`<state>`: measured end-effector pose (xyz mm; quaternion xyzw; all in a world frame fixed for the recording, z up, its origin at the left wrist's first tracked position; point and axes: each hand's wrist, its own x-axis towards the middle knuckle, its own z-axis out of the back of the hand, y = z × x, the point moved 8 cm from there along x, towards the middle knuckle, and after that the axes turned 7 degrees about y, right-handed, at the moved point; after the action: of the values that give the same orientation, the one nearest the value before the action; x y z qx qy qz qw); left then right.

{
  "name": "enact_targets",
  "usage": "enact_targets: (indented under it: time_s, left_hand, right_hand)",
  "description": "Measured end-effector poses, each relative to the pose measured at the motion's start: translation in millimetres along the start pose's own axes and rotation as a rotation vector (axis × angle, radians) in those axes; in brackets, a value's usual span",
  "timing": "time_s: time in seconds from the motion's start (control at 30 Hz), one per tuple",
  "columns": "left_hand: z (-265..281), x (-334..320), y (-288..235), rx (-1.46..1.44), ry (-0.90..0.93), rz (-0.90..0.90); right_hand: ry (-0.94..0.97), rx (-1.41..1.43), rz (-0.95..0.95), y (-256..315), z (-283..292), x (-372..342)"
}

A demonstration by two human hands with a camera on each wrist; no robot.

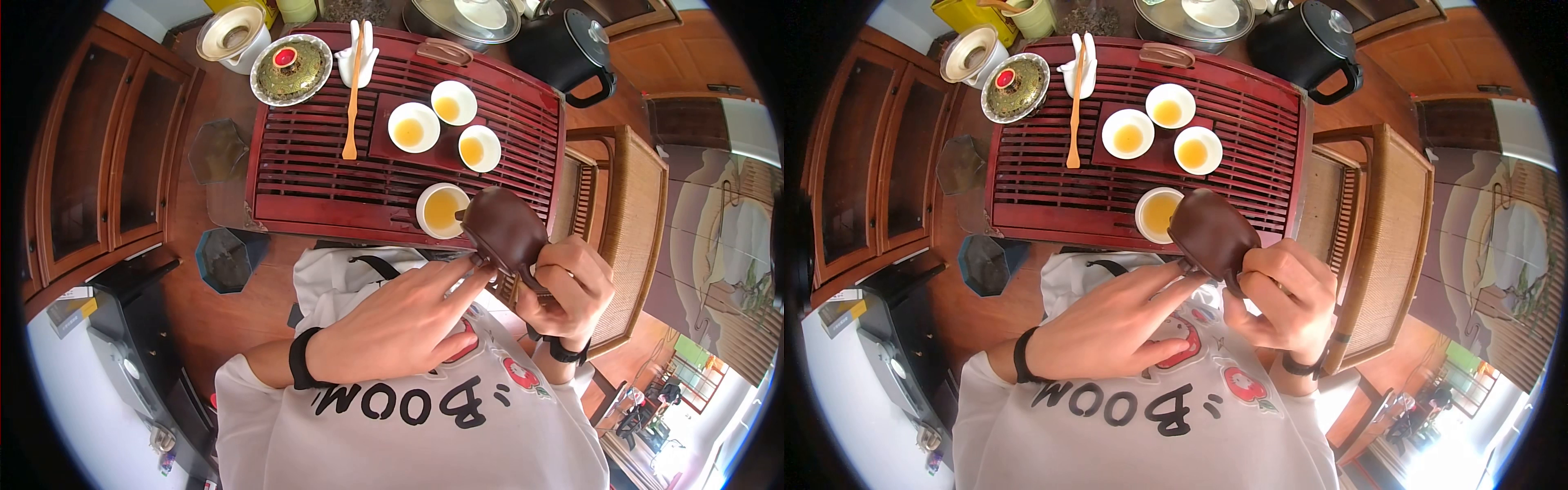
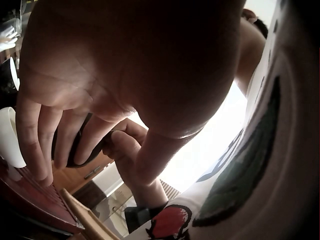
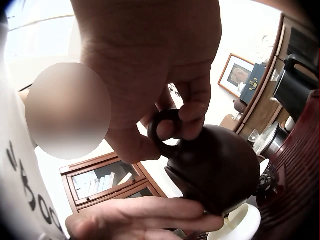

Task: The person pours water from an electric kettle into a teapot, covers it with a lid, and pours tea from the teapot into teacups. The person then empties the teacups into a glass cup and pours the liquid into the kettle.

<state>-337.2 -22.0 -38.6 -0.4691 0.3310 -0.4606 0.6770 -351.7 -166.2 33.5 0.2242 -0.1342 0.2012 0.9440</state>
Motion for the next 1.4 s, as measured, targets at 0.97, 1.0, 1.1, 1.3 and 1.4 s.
enact_targets:
  time_s: [0.97, 1.0, 1.1, 1.3, 1.4]
  left_hand:
    - [1.9, 0.2, 0.2, -0.002, -0.018, 0.001]
    - [2.0, 0.2, 0.2, 0.001, -0.018, 0.000]
    - [2.3, -0.1, 0.1, 0.004, -0.019, -0.002]
    - [2.6, -1.7, 0.3, 0.006, -0.020, -0.004]
    - [2.1, -3.0, 0.1, 0.008, -0.012, -0.005]
  right_hand:
    - [-0.012, -0.006, 0.000, 0.5, -1.1, -0.3]
    - [-0.012, -0.007, 0.000, 0.6, -1.0, -0.1]
    - [-0.009, -0.018, 0.001, 1.7, -1.2, 1.1]
    - [-0.006, -0.020, 0.028, 5.9, -1.2, 4.2]
    - [-0.001, -0.026, 0.032, 8.4, -0.6, 5.3]
